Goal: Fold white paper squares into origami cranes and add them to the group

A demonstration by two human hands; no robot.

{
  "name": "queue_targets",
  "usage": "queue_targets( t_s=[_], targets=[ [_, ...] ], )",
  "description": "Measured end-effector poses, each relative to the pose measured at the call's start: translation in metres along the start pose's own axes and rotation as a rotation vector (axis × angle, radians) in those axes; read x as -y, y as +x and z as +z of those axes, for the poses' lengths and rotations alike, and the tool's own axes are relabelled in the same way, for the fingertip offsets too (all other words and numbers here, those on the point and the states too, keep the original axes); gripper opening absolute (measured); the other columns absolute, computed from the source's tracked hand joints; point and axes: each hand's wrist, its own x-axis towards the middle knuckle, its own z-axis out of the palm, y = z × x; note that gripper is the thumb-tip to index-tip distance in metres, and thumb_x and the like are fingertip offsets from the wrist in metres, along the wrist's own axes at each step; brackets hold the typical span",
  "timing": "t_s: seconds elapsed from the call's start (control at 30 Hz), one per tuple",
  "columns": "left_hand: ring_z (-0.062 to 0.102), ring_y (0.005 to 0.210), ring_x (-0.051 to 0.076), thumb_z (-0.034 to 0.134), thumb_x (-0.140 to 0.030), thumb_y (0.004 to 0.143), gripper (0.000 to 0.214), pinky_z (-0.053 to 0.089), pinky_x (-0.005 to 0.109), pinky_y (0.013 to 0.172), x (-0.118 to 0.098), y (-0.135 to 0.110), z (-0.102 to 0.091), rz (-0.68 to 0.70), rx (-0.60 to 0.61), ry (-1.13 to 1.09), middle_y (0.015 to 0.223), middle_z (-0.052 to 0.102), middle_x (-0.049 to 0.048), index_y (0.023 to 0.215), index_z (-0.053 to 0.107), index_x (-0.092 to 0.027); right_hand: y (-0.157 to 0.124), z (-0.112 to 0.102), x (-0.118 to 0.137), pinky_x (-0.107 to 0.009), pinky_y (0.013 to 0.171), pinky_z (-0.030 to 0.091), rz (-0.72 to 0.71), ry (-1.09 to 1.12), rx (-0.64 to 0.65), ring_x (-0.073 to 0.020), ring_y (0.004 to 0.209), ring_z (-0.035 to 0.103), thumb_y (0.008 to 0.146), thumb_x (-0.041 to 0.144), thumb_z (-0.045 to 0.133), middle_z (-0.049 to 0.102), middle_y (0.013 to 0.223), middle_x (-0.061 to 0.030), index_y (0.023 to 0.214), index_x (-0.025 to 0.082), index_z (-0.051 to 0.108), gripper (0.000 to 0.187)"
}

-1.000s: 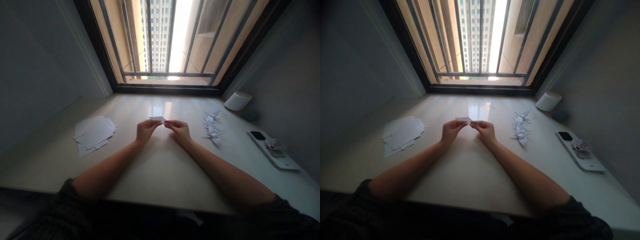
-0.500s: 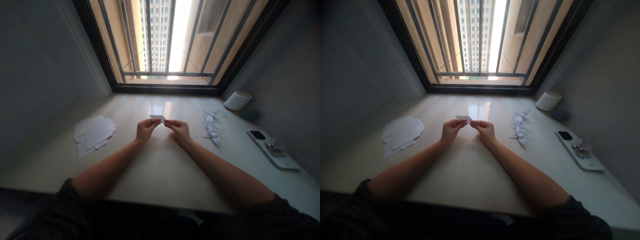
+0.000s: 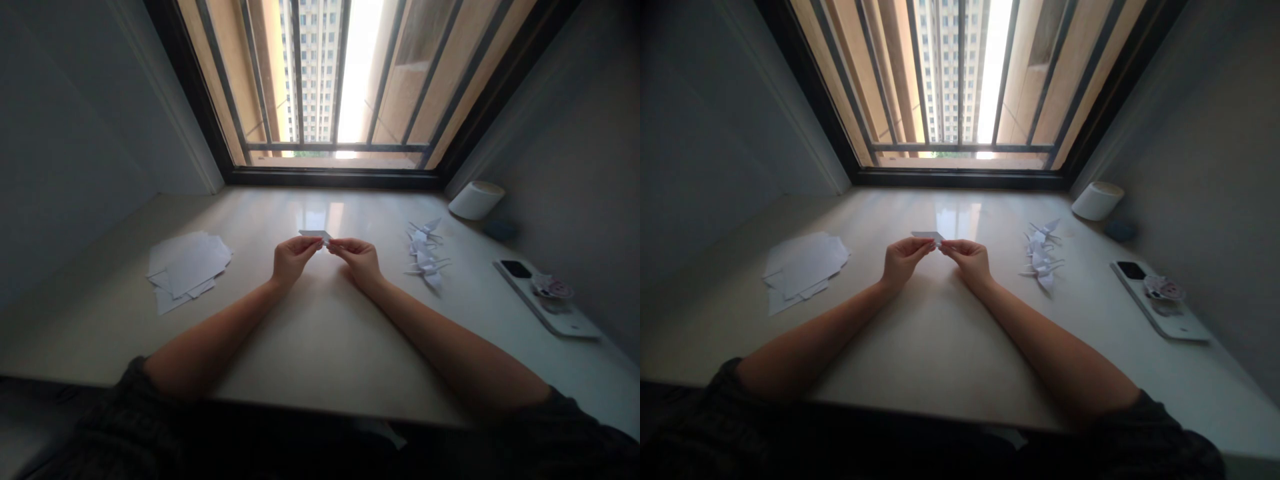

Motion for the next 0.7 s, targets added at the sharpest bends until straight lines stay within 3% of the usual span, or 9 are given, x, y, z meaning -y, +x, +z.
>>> queue_targets(
  t_s=[0.1, 0.27, 0.4, 0.7],
  targets=[
    [0.071, 0.080, 0.019, 0.078, -0.035, 0.070, 0.029, 0.057, 0.036, 0.081, -0.0018, -0.0002, 0.0003, -0.003, 0.011, -0.043, 0.087, 0.075, 0.0063, 0.091, 0.069, -0.017, 0.0000, -0.0002, 0.0004, -0.038, 0.079, 0.054, 0.001, -0.022, -0.006, -0.0189, 0.072, 0.068, 0.054, 0.040, 0.085, 0.075, 0.076, -0.0028, 0.076, 0.023, 0.076, 0.029],
    [0.071, 0.076, 0.019, 0.078, -0.036, 0.069, 0.033, 0.057, 0.035, 0.074, -0.0046, -0.0003, 0.0016, -0.003, 0.013, -0.062, 0.076, 0.073, 0.0032, 0.075, 0.051, -0.019, 0.0006, -0.0004, -0.0005, -0.036, 0.074, 0.053, -0.010, -0.037, 0.005, -0.0176, 0.069, 0.065, 0.055, 0.044, 0.084, 0.073, 0.072, -0.0023, 0.074, 0.022, 0.073, 0.031],
    [0.071, 0.070, 0.018, 0.078, -0.035, 0.070, 0.038, 0.056, 0.030, 0.068, -0.0064, -0.0008, 0.0033, -0.007, -0.005, -0.048, 0.072, 0.071, 0.0006, 0.075, 0.043, -0.020, 0.0019, -0.0007, -0.0028, -0.031, 0.069, 0.051, -0.024, -0.003, 0.004, -0.0144, 0.062, 0.062, 0.055, 0.043, 0.084, 0.067, 0.062, 0.0012, 0.068, 0.021, 0.065, 0.032],
    [0.069, 0.063, 0.015, 0.078, -0.038, 0.068, 0.047, 0.052, 0.024, 0.062, -0.0085, -0.0053, -0.0002, 0.005, 0.027, 0.110, 0.068, 0.071, -0.0030, 0.093, 0.041, -0.023, 0.0018, -0.0037, -0.0031, -0.027, 0.059, 0.049, 0.017, -0.089, 0.119, -0.0141, 0.064, 0.062, 0.059, 0.048, 0.081, 0.068, 0.070, 0.0029, 0.095, 0.025, 0.061, 0.048]
  ],
)
